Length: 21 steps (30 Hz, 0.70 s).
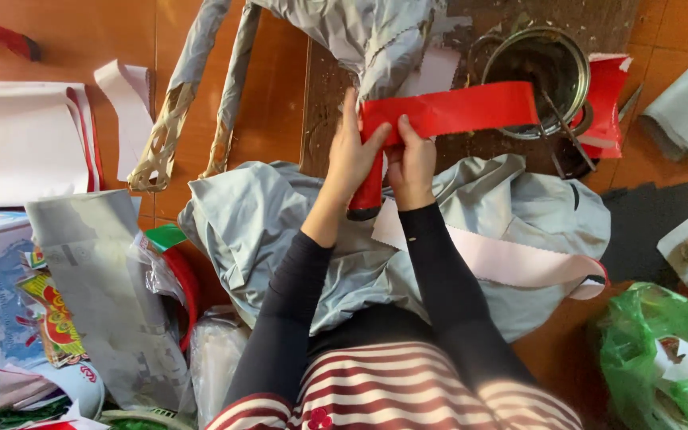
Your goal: Applying paper strips and glue to a bamboo frame to create a giraffe model.
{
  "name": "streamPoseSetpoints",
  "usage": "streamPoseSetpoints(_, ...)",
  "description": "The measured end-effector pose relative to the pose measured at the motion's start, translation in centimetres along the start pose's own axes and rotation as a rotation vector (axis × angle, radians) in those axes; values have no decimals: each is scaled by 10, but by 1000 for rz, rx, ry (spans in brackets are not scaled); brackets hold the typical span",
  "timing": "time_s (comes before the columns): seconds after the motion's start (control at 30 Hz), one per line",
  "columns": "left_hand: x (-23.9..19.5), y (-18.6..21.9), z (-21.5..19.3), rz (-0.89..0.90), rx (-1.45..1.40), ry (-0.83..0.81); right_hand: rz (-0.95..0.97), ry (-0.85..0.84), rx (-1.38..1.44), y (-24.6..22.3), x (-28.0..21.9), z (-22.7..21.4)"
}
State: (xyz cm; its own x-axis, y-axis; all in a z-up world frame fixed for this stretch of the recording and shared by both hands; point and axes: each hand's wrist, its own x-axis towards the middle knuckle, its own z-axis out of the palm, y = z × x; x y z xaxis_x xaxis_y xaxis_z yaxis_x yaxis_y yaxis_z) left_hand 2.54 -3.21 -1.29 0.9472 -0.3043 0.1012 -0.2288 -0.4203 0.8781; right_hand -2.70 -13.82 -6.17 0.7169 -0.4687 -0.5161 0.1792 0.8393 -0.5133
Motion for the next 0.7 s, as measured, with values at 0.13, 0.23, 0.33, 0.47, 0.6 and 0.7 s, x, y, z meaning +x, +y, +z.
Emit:
streamPoseSetpoints(0.13,-3,-5,-3,-320,-172,-243,120,23,113,9,10,-14)
streamPoseSetpoints(0.23,-2,-3,-1,-290,-69,-222,217,-23,67,8,21,-28)
streamPoseSetpoints(0.33,-2,-3,2,-301,25,-213,177,-82,-369,38,57,-136)
streamPoseSetpoints(0.47,-2,-10,10,-265,64,-190,-152,46,-852,-17,-21,-32)
streamPoseSetpoints(0.6,-7,-11,11,-294,45,-198,-179,-321,-875,-14,18,7)
streamPoseSetpoints(0.7,0,-2,1,-313,-56,-239,328,-332,-322,-13,44,29)
